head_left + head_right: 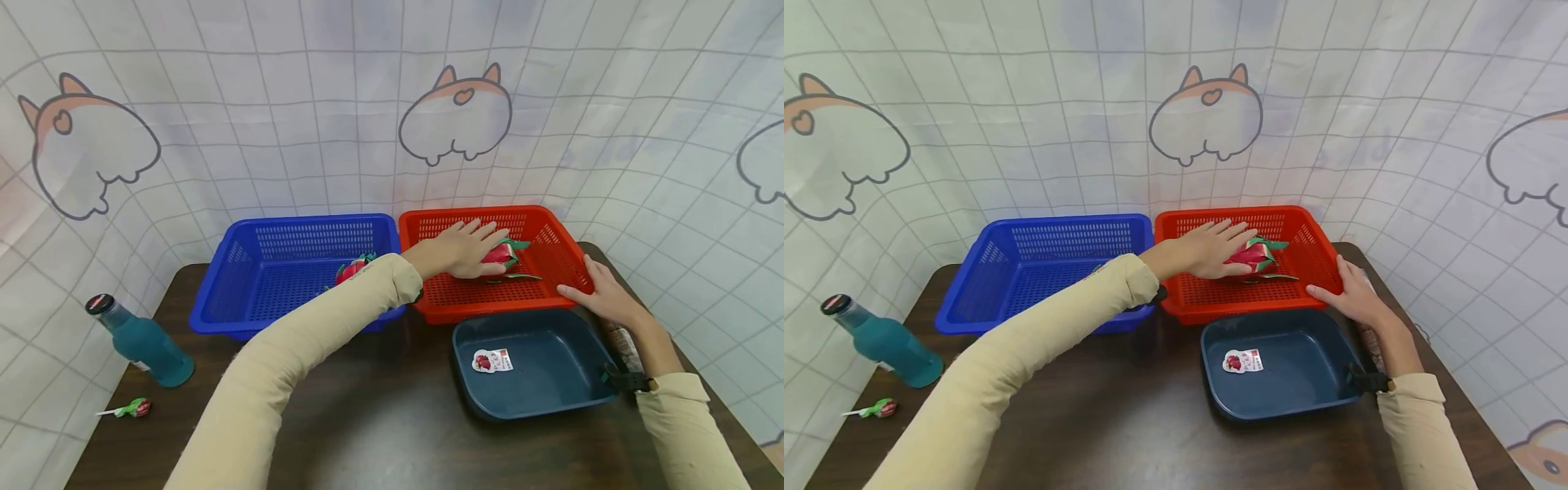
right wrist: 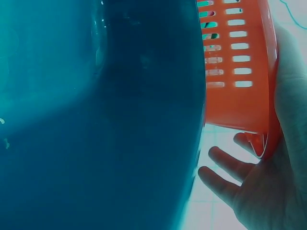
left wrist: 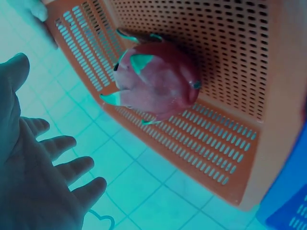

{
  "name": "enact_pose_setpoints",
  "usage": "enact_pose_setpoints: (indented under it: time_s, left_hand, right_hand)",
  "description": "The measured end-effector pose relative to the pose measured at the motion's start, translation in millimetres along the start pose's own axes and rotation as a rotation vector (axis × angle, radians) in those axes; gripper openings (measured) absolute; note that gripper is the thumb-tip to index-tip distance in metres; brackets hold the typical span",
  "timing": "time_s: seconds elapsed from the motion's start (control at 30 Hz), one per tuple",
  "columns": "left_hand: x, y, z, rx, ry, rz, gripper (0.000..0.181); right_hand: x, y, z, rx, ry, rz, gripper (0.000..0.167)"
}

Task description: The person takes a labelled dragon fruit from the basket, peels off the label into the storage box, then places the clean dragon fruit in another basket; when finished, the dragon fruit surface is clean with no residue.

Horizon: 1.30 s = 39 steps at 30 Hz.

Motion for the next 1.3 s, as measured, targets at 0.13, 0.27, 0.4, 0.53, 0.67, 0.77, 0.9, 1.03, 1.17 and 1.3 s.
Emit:
enact_pose_setpoints:
  time_s: [0.13,0.27,0.4,0.53,0.67,0.77,0.9,1.03,1.17,1.3]
  left_hand:
    - [4.4,-1.1,-11.9,-0.021,-0.024,-0.031,0.080]
    - [10.5,0.6,-27.1,-0.046,-0.056,-0.035,0.080]
    - [21.0,6.1,-46.6,-0.076,-0.061,-0.025,0.080]
    - [33.7,9.6,-69.5,-0.124,-0.012,-0.060,0.079]
    - [44.2,4.5,-94.9,-0.177,0.066,-0.115,0.079]
    - [51.3,-1.0,-113.0,-0.208,0.131,-0.140,0.080]
    - [63.7,-8.0,-133.4,-0.248,0.209,-0.160,0.082]
    - [77.2,-15.8,-149.9,-0.283,0.284,-0.181,0.085]
    - [89.3,-23.3,-163.9,-0.312,0.356,-0.204,0.087]
    - [97.6,-29.8,-175.8,-0.327,0.396,-0.238,0.089]
  right_hand:
    - [0.0,0.2,-0.3,0.002,-0.003,0.003,0.104]
    - [0.6,0.6,0.3,-0.004,0.000,0.006,0.104]
    - [2.2,0.8,0.8,-0.010,-0.001,0.014,0.105]
    - [2.6,0.5,1.0,-0.019,0.002,0.028,0.104]
    - [2.7,2.1,3.9,-0.082,0.095,0.081,0.089]
    - [2.6,4.0,5.1,-0.110,0.157,0.118,0.081]
    - [2.1,8.0,4.0,-0.075,0.116,0.121,0.090]
    - [6.5,17.5,3.7,-0.078,0.052,0.125,0.092]
    - [22.9,25.5,5.4,-0.104,0.053,0.135,0.089]
    - [43.1,23.1,8.3,-0.135,0.132,0.096,0.085]
Point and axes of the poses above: each hand's wrist, its own z-axis towards the middle knuckle, its own y-axis out of the back of the hand, x = y × z, the point moved 4 cm from there along z, towards the middle knuckle, and after that the axes turned 15 degrees about -x, right-handed, at the moved point
